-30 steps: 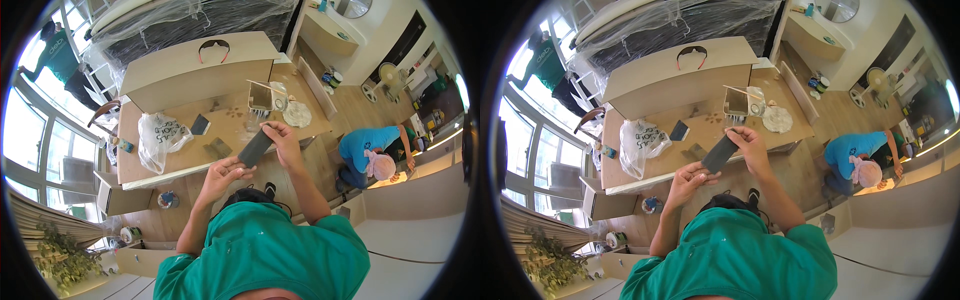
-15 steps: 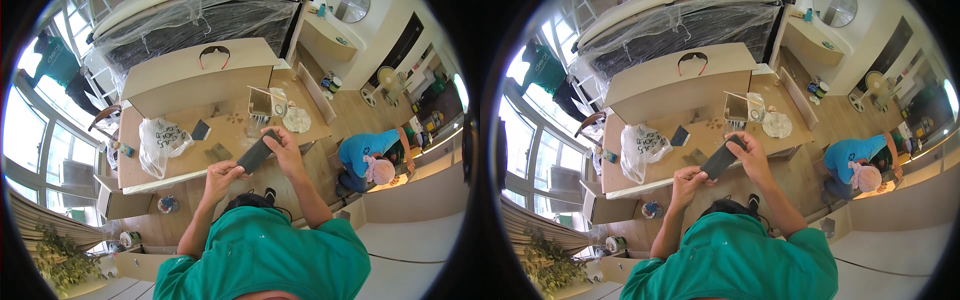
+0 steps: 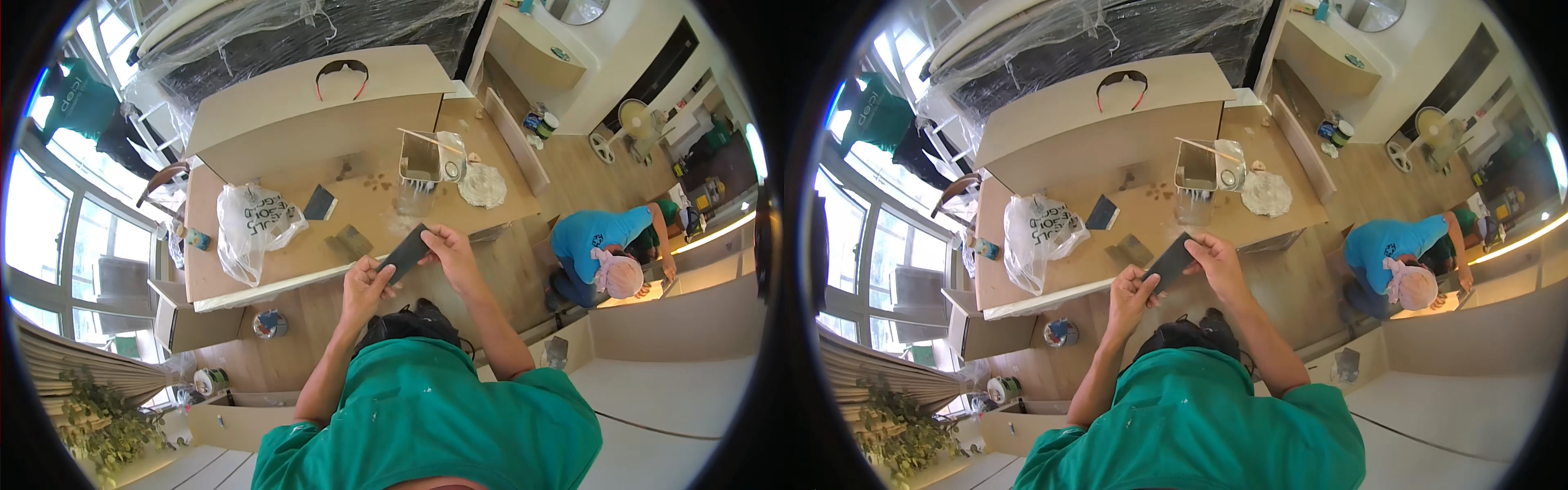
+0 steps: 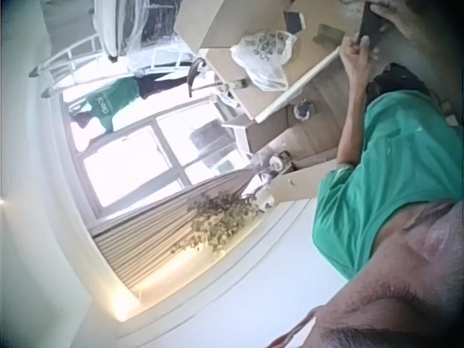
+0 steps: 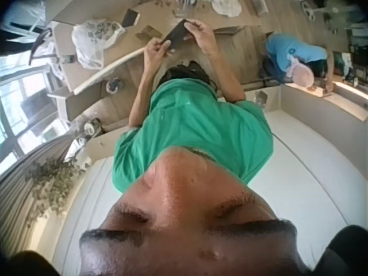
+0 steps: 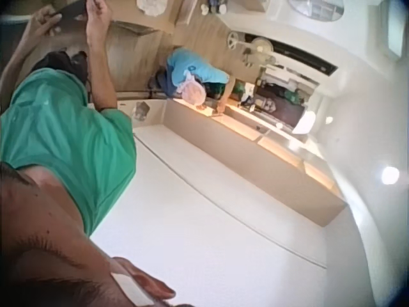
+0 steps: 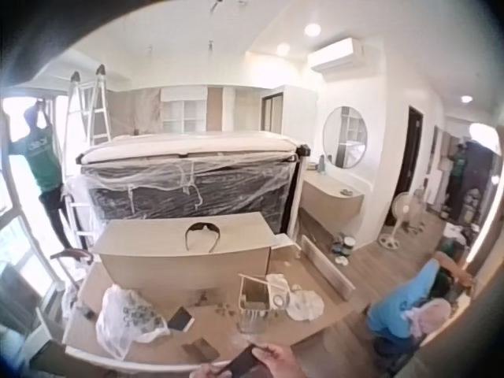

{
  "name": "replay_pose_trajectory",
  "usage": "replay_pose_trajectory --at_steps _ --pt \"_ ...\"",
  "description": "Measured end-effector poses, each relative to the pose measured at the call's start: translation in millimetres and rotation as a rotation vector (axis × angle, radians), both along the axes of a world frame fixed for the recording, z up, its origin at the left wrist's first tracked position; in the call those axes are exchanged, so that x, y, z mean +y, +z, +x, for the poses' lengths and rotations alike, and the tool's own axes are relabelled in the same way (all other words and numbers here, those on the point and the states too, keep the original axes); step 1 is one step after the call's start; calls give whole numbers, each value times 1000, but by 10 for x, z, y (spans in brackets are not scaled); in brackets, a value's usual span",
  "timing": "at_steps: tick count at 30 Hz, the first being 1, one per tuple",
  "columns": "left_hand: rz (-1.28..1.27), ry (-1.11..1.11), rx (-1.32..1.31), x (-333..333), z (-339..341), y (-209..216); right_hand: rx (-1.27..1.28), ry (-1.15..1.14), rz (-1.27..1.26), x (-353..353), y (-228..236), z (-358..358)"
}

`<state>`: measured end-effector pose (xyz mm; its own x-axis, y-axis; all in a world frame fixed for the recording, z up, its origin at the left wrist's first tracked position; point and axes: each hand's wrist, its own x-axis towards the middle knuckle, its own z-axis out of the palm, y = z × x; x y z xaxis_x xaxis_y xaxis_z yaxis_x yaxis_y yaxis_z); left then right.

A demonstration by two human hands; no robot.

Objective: The person sands the edges of a small wooden cabinet piece with a sanding block and then applies a liquid with a brush to the inner edges of a drawer.

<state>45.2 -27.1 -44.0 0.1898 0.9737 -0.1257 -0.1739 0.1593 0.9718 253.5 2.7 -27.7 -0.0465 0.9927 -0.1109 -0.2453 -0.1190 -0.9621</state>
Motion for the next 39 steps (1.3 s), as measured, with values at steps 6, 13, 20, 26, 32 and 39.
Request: replay_pose_trajectory --at_steps 6,13,20,26,32,39 --pt "-70 -163 181 50 208 -382 -270 52 26 19 -583 206" --pt "-246 175 192 19 560 -608 220 68 -135 102 -814 -156" --pt "-317 338 4 22 485 -936 99 247 -230 179 -1119 -390" --pt "-226 189 175 407 242 -924 161 214 -245 519 -1204 -569" --pt "-305 -160 219 888 -490 -999 16 17 -84 775 -1470 -1030" --pt "-78 -268 196 1516 -1266 -919 -412 -12 -1 606 -1121 -1575"
